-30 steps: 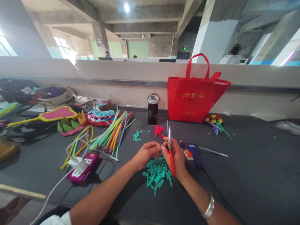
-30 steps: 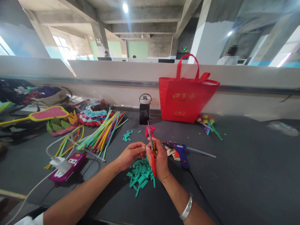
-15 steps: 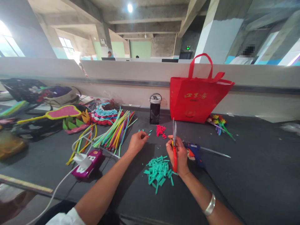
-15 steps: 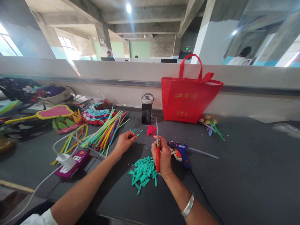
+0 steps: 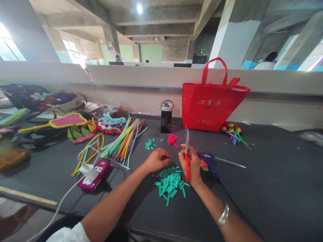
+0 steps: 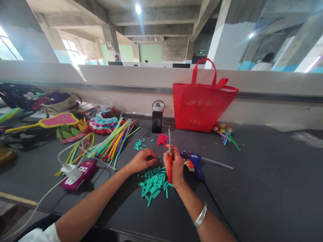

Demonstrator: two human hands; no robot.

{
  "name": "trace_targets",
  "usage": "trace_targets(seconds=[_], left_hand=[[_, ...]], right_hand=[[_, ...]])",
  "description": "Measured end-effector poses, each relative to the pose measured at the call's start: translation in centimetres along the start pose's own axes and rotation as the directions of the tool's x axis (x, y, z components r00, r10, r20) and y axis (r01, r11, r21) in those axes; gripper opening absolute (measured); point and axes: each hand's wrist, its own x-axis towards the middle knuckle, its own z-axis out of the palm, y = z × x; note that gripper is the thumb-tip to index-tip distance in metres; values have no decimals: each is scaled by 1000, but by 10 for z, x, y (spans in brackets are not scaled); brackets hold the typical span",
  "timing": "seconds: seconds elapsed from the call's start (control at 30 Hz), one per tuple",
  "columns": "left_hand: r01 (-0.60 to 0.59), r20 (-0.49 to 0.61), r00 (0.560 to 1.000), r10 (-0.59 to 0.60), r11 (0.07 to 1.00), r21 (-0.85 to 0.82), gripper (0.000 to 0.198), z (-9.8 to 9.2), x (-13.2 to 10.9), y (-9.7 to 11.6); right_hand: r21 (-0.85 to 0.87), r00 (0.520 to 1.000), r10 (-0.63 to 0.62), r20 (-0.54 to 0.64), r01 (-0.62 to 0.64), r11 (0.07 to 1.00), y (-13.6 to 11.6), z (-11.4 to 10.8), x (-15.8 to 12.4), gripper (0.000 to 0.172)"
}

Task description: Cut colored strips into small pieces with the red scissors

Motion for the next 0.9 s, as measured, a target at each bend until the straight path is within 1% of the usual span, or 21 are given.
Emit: trace_targets(seconds=[0.03, 0.07, 0.13, 0.17, 0.23, 0.3, 0.33, 0.4, 0.47, 0.53, 0.6, 0.7, 0.8, 0.9], left_hand=[[-64, 69, 996, 60, 997, 45, 5, 4, -2, 3], [-123, 115, 987, 112, 988, 92, 6, 7, -4, 6], [-207, 165, 970, 179, 963, 171, 6, 12, -6, 7], [-223, 175, 966, 189, 954, 199, 6, 14, -7, 7], [-215, 199, 965, 173, 953, 216, 8, 17, -7, 4], [-152, 220, 969, 114, 974, 167, 10, 18, -7, 2], [-93, 220, 973, 67, 989, 111, 10, 19, -6, 1], [66, 201, 978, -54, 997, -50, 9, 19, -6, 1], [217, 175, 968, -180, 950, -223, 9, 16, -5, 3], [301, 134, 953, -271, 882, -361, 13, 13, -4, 8], [331, 82, 940, -331, 827, -454, 15, 11, -4, 12], [321, 41, 934, -354, 785, -530, 13, 10, -5, 17], [316, 69, 938, -339, 759, -569, 10, 11, -6, 18], [319, 84, 939, -334, 748, -583, 8, 12, -6, 19]], right_hand=[[0, 1000, -4, 5, 4, 1000, 1, 0, 0, 27], [-1, 1000, -12, 8, 12, 1000, 2, 1, 0, 27], [-10, 1000, -28, 7, 28, 1000, 5, 3, 0, 27], [-15, 999, -31, 9, 31, 999, 6, 4, 0, 27], [-11, 999, -24, 24, 24, 1000, 9, 6, -1, 27], [6, 999, -18, 47, 18, 1000, 10, 7, -1, 27], [14, 998, -20, 59, 19, 1000, 10, 7, -2, 28], [31, 997, -24, 75, 22, 999, 9, 7, -3, 29], [48, 996, -15, 92, 10, 999, 7, 6, -4, 30], [63, 994, 8, 107, -14, 998, 4, 4, -5, 30], [78, 991, 29, 129, -39, 996, 1, 3, -6, 30], [91, 989, 13, 147, -27, 995, -1, 3, -6, 30], [87, 990, -18, 142, 6, 996, -2, 3, -5, 28], [101, 989, 6, 148, -21, 995, -3, 2, -5, 28]])
